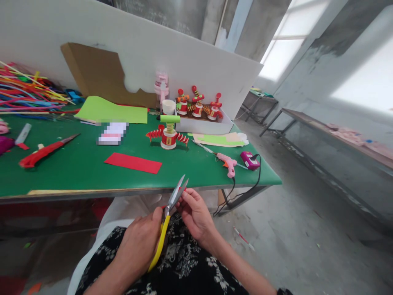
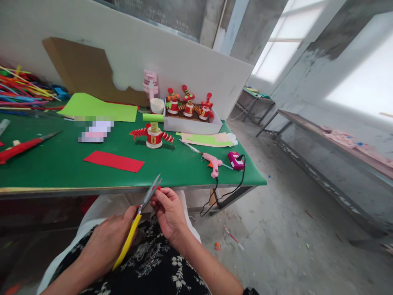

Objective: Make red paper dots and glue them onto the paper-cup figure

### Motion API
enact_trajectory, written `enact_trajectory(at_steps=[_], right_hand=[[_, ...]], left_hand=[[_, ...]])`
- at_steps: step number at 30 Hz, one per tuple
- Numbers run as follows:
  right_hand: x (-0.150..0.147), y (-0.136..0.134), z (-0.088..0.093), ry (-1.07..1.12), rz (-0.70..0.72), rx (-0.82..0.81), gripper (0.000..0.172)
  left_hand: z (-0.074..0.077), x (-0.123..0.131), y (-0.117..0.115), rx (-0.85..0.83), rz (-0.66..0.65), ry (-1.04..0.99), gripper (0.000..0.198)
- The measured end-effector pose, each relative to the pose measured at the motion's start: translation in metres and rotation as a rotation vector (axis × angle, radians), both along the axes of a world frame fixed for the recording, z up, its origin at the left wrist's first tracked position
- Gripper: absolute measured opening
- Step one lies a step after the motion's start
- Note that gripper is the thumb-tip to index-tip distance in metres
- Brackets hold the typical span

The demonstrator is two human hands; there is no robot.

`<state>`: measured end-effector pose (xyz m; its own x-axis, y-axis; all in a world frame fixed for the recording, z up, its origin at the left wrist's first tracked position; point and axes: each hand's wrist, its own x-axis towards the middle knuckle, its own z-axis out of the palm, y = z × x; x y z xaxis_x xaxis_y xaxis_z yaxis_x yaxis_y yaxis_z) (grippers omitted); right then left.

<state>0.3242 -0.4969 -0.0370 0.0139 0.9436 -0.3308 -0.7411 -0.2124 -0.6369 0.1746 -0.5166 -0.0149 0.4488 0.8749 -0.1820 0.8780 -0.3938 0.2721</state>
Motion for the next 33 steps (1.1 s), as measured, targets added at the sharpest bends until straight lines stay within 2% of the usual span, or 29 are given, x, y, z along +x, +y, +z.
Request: enact_trajectory(at_steps=[12, 24, 33], right_hand=[[0.004, -0.001, -0.005, 0.013, 0.012, 0.018, 0.034], [0.01, 0.0, -0.006, -0.052, 0.021, 0.01, 0.034], [0.013, 0.0, -0.006, -0.114, 0.066, 0.005, 0.033]], left_hand=[[-0.007, 0.001, 0.001, -0.097, -0.032, 0.128, 0.031], [0.007, -0.003, 0.004, -0.179, -0.056, 0.193, 0.038], [0.008, -0.014, 0.007, -0.216, -0.086, 0.233, 0.045]])
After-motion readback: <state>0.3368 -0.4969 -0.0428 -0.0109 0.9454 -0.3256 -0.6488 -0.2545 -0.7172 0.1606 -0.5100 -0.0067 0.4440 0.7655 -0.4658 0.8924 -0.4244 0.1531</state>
